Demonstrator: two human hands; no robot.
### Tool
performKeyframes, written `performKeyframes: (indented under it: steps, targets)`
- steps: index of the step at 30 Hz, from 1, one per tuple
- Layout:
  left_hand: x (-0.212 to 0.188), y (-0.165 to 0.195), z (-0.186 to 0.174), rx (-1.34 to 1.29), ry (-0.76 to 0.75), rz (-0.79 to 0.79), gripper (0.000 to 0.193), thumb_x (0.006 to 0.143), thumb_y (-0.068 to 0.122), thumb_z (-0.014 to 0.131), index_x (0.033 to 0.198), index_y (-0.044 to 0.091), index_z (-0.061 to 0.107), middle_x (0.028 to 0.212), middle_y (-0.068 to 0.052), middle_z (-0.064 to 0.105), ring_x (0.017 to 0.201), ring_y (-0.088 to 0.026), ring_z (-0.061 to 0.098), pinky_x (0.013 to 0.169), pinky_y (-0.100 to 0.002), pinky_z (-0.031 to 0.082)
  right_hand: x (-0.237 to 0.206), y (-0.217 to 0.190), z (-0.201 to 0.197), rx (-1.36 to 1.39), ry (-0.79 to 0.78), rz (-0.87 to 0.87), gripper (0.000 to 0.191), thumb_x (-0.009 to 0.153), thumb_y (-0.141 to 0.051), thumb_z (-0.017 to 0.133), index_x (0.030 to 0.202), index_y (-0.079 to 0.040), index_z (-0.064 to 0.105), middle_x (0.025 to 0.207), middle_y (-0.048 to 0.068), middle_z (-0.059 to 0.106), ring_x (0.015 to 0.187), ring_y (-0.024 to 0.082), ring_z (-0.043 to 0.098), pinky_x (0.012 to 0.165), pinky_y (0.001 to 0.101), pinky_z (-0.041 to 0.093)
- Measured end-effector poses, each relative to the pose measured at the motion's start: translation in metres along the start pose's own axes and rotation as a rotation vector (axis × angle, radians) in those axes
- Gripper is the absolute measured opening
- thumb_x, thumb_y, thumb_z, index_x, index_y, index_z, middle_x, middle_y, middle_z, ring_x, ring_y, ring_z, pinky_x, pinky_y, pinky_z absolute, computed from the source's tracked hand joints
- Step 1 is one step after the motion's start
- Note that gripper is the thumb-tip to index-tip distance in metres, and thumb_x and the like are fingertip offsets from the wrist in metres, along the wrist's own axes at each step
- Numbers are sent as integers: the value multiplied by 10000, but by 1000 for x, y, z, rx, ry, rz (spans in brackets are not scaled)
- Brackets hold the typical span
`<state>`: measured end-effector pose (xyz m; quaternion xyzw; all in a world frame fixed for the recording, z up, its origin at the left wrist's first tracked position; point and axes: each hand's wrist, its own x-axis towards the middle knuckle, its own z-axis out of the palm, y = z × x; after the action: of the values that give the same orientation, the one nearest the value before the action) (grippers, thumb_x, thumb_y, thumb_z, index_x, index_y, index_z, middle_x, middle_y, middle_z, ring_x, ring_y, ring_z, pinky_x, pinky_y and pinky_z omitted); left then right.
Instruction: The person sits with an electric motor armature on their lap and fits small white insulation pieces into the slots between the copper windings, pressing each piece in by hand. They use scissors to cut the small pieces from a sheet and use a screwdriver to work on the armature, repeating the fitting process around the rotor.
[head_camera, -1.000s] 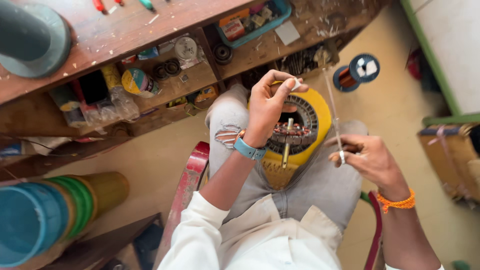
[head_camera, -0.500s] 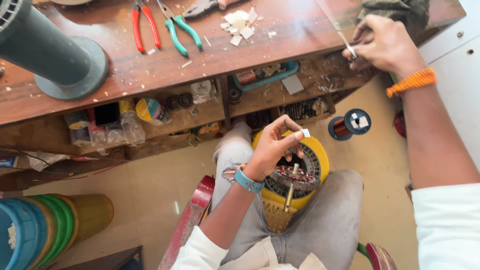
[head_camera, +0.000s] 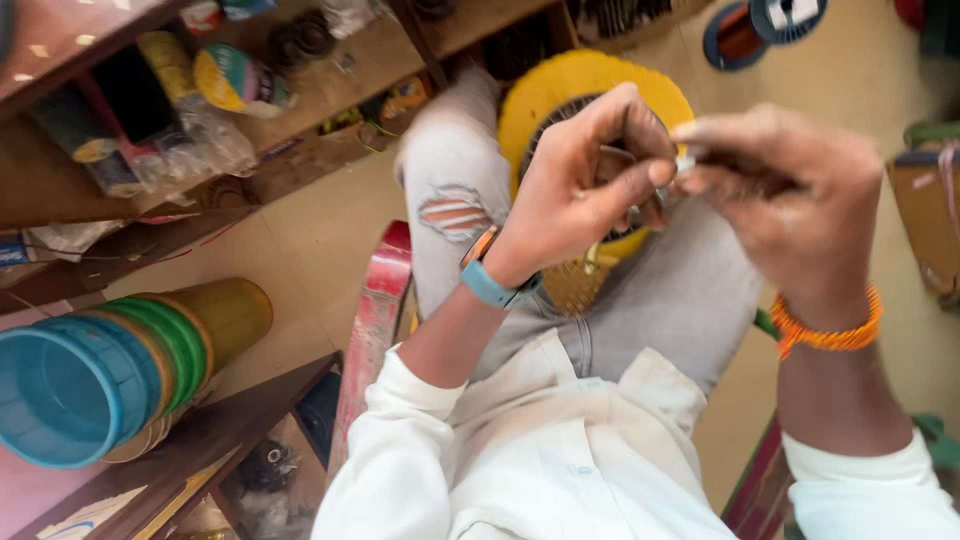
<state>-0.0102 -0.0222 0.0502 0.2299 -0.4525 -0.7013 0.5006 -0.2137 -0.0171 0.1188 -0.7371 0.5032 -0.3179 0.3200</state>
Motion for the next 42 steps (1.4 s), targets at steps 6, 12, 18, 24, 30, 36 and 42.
performKeyframes:
  steps: [6, 12, 18, 24, 30, 36, 42]
  targets:
    - [-58, -14, 45, 282, 14, -90, 89, 968, -96, 596, 982, -10, 583, 943, -40, 627, 797, -85, 709, 665, -238, 619, -92, 12, 21, 13, 78, 66, 156, 897, 12, 795, 1035, -4, 723, 963, 84, 753, 835, 144, 731, 713, 238, 550]
    - [-98, -61, 65, 358, 264, -356, 125, 966, 65, 695, 1065, -12, 689, 890, -51, 725, 718, -53, 652, 561, -205, 544, -128, 55, 47, 41, -21, 71, 151, 876, 30, 765, 998, 3, 681, 940, 94, 742, 788, 178, 762, 668, 290, 603]
    - [-109, -83, 68, 56, 320, -359, 185, 1010, 135, 696, 1112, -19, 683, 954, -53, 733, 822, -52, 665, 602, -212, 564, -130, 60, 42, -32, 30, -202, 223, 863, 97, 746, 1017, 10, 610, 996, 152, 720, 924, 289, 742, 775, 350, 606]
    - [-108, -86, 78, -84, 319, -382, 192, 1014, 144, 684, 1113, -16, 648, 986, -88, 730, 882, -80, 696, 613, -223, 577, -127, 58, 28, -13, 86, -295, 273, 809, 109, 796, 1005, 6, 637, 977, 157, 713, 891, 294, 730, 756, 355, 600]
    - [-109, -85, 85, -148, 404, -332, 170, 1035, 128, 685, 1111, -17, 639, 978, -93, 697, 824, -84, 662, 572, -213, 553, -124, 48, 29, 29, 101, -221, 276, 813, 94, 804, 1038, -1, 675, 964, 129, 730, 885, 266, 747, 761, 341, 609]
    - [-106, -82, 85, -147, 400, -345, 179, 1006, 113, 687, 1118, -16, 634, 1002, -95, 692, 870, -89, 676, 588, -222, 576, -124, 55, 36, 63, 116, -217, 248, 839, 127, 769, 1003, 0, 634, 1000, 141, 725, 911, 262, 745, 782, 330, 621]
    - [-107, -84, 88, -122, 381, -370, 170, 1024, 104, 679, 1118, -30, 632, 999, -91, 682, 830, -87, 657, 597, -230, 591, -128, 66, 33, 11, 94, -317, 302, 822, 147, 765, 1043, -5, 625, 1004, 127, 709, 921, 271, 727, 781, 353, 607]
